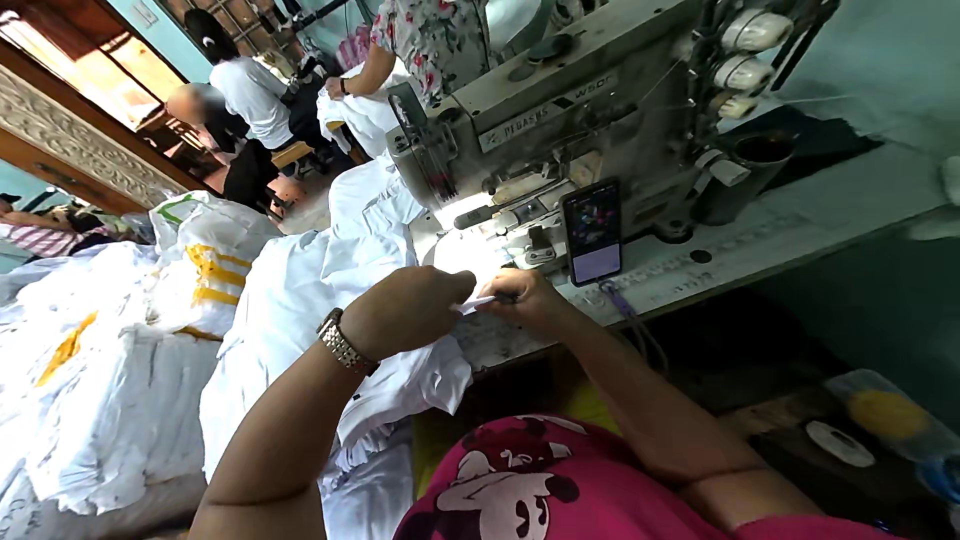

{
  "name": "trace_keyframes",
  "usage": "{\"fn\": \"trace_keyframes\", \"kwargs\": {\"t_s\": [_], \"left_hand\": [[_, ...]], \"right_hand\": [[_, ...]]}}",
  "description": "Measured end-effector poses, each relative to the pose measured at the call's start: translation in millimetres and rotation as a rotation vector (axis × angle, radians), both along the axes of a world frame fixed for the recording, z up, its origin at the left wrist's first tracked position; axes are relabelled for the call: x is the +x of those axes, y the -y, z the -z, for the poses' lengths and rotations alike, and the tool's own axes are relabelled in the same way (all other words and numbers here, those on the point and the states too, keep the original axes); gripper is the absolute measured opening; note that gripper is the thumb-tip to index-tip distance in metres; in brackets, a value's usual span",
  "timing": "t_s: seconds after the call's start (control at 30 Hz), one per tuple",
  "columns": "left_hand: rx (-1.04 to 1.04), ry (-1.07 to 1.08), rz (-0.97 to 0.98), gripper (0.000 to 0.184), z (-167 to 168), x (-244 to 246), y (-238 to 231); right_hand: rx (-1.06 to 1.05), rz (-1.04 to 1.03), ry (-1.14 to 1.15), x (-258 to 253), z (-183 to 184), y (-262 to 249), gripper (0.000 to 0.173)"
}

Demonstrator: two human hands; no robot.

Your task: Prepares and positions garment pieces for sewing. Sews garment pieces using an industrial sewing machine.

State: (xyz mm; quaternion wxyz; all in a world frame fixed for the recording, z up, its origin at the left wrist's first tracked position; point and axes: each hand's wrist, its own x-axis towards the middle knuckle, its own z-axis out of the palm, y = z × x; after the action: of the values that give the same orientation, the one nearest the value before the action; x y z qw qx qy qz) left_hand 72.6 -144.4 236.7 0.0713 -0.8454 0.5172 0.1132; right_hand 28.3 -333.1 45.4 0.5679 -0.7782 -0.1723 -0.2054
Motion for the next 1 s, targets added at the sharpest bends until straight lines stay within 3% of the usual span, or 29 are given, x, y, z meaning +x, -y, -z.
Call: {"fn": "trace_keyframes", "kwargs": {"t_s": [0.13, 0.27, 0.4, 0.5, 0.63, 0.73, 0.83, 0.9, 1.0], "left_hand": [[-0.101, 0.229, 0.005, 0.009, 13.0, 8.8, -3.8], [-0.101, 0.021, 0.048, 0.012, 13.0, 4.0, -3.6], [-0.232, 0.157, 0.034, 0.021, 25.1, 12.3, -8.9], [-0.310, 0.127, 0.113, 0.029, 30.2, 12.2, -9.9], [-0.461, 0.125, 0.058, 0.038, 51.5, 16.7, -15.1], [-0.462, 0.086, 0.035, 0.043, 77.3, 23.3, -18.7], [-0.490, 0.145, 0.099, 0.019, 101.7, 39.9, -22.0], [-0.529, 0.166, 0.118, 0.012, 109.3, 47.0, -20.8], [-0.528, 0.215, 0.130, 0.032, 112.2, 52.3, -20.4]], "right_hand": [[0.007, 0.014, -0.037, -1.4, -2.7, -2.1, 0.021], [-0.006, 0.021, 0.009, -1.0, -0.4, -0.6, 0.018], [-0.003, 0.020, -0.016, -1.8, -4.4, -1.5, 0.018], [-0.023, 0.038, -0.018, -6.4, -7.6, 0.3, 0.018], [-0.107, 0.049, 0.002, -17.4, -6.2, 2.7, 0.023], [-0.181, 0.096, -0.016, -27.1, -4.4, 3.3, 0.020], [-0.233, 0.196, 0.039, -27.5, -9.8, -0.8, 0.014], [-0.275, 0.258, 0.072, -24.3, -9.3, -3.7, 0.013], [-0.306, 0.269, 0.062, -25.3, -11.2, -6.5, 0.018]]}}
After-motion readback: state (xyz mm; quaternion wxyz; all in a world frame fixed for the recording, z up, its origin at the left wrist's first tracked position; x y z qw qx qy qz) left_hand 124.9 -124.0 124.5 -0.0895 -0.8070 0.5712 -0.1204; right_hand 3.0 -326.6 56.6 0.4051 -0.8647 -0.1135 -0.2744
